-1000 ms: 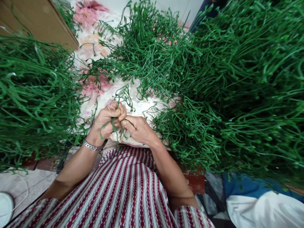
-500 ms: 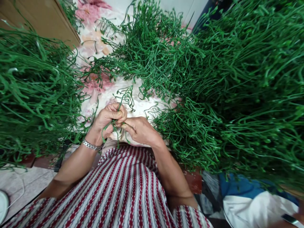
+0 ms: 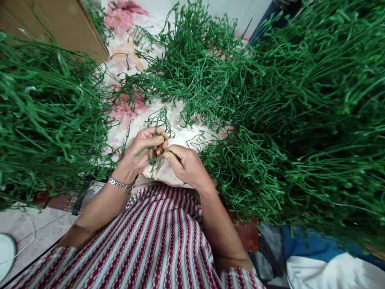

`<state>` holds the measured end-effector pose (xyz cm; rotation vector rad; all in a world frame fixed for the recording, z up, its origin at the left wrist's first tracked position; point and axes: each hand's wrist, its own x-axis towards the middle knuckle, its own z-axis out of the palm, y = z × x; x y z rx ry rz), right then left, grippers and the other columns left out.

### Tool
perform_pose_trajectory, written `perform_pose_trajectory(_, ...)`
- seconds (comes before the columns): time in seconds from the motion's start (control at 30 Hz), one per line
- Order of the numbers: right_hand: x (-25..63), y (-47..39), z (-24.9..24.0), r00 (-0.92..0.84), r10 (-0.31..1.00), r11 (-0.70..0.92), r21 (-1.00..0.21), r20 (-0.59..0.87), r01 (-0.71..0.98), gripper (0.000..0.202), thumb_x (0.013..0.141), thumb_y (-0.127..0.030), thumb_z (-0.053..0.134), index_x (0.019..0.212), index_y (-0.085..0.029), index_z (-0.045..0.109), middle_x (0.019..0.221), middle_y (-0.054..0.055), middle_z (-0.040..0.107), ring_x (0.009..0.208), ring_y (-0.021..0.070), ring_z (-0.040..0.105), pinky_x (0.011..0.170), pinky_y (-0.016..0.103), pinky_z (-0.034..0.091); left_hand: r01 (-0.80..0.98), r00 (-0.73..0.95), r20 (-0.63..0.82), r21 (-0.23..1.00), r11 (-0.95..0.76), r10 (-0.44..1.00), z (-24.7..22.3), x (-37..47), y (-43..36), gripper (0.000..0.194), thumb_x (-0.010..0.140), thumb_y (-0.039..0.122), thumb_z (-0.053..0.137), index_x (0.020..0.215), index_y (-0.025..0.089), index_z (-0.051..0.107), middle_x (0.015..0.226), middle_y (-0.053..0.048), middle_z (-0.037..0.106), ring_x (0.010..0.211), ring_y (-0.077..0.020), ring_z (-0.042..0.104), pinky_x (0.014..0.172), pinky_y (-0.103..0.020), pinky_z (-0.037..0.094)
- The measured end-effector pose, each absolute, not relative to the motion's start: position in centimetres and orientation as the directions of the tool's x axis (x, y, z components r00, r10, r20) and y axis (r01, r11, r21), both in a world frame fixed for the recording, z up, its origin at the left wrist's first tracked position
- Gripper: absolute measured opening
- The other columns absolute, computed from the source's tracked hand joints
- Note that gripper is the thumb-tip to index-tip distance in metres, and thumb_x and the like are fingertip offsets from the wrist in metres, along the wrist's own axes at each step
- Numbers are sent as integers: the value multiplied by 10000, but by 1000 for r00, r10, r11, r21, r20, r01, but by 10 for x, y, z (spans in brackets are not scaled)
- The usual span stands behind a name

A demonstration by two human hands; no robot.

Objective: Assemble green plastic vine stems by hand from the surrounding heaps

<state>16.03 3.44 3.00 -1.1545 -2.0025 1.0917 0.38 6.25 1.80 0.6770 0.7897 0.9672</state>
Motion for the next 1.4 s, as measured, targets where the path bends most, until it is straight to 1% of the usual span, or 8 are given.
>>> perform_pose_trajectory(0.23, 162, 33, 30, -327, 944, 119, -971, 45, 208, 332, 849, -378, 480, 591, -171, 447, 552, -34, 387, 508, 79, 354, 494, 224, 271, -545, 311, -249, 744, 387, 917, 20, 6, 63, 178, 726, 295, 580, 718, 119, 609, 621, -16, 600, 550, -82, 565, 546, -183, 467)
perform_pose_trajectory(0.33, 160, 33, 30, -200, 975, 140, -960, 92, 242, 324, 827, -343, 516, 577, -184, 384, 555, -41, 363, 505, 77, 332, 494, 224, 269, -548, 311, -254, 740, 391, 916, 20, 5, 65, 183, 718, 299, 584, 722, 118, 610, 627, -18, 598, 550, -91, 568, 547, -198, 474)
perform_pose_trajectory(0.53, 152, 33, 30, -214, 931, 363, -697, 295, 618, 92, 861, -271, 479, 847, -188, 515, 729, 16, 554, 645, 119, 498, 623, 238, 385, -553, 270, -271, 742, 379, 924, 20, 4, 67, 155, 710, 273, 592, 694, 119, 607, 634, -20, 611, 537, -83, 558, 508, -178, 451)
perform_pose_trajectory(0.73, 143, 36, 20, -317, 857, 505, -538, 407, 675, 261, 873, -206, 425, 1120, -170, 500, 969, 89, 622, 843, 173, 572, 757, 287, 448, -585, 203, -296, 728, 358, 933, 18, 8, 65, 131, 718, 257, 612, 713, 127, 624, 610, 3, 603, 524, -61, 550, 479, -139, 427)
perform_pose_trajectory(0.87, 139, 38, 19, -346, 862, 492, -446, 372, 747, 221, 874, -211, 398, 965, -161, 594, 762, 76, 593, 747, 183, 554, 677, 290, 440, -586, 204, -295, 727, 358, 934, 14, 8, 65, 215, 770, 320, 578, 695, 124, 626, 624, -8, 617, 548, -61, 567, 502, -135, 447)
perform_pose_trajectory(1.1, 158, 25, 50, -181, 863, 464, -597, 472, 654, 83, 827, -159, 509, 849, -172, 588, 749, 35, 604, 665, 131, 559, 614, 251, 431, -614, 276, -291, 679, 401, 916, 17, 5, 65, 263, 812, 346, 516, 708, 116, 588, 636, -23, 623, 553, -97, 598, 558, -213, 516)
perform_pose_trajectory(1.27, 191, 16, 88, 19, 704, 404, -422, 710, 812, 77, 777, -148, 590, 825, -206, 606, 741, -8, 609, 659, 111, 562, 623, 235, 430, -625, 299, -239, 683, 378, 924, 16, 5, 64, 230, 803, 315, 524, 716, 111, 582, 672, -30, 624, 602, -129, 622, 616, -291, 547)
perform_pose_trajectory(1.4, 192, 17, 88, -77, 709, 457, -373, 701, 807, 87, 764, -132, 598, 820, -198, 600, 732, -11, 608, 652, 103, 564, 610, 224, 436, -567, 333, -221, 730, 382, 917, 16, 7, 63, 214, 774, 317, 567, 741, 110, 606, 682, -38, 640, 606, -130, 626, 645, -293, 540)
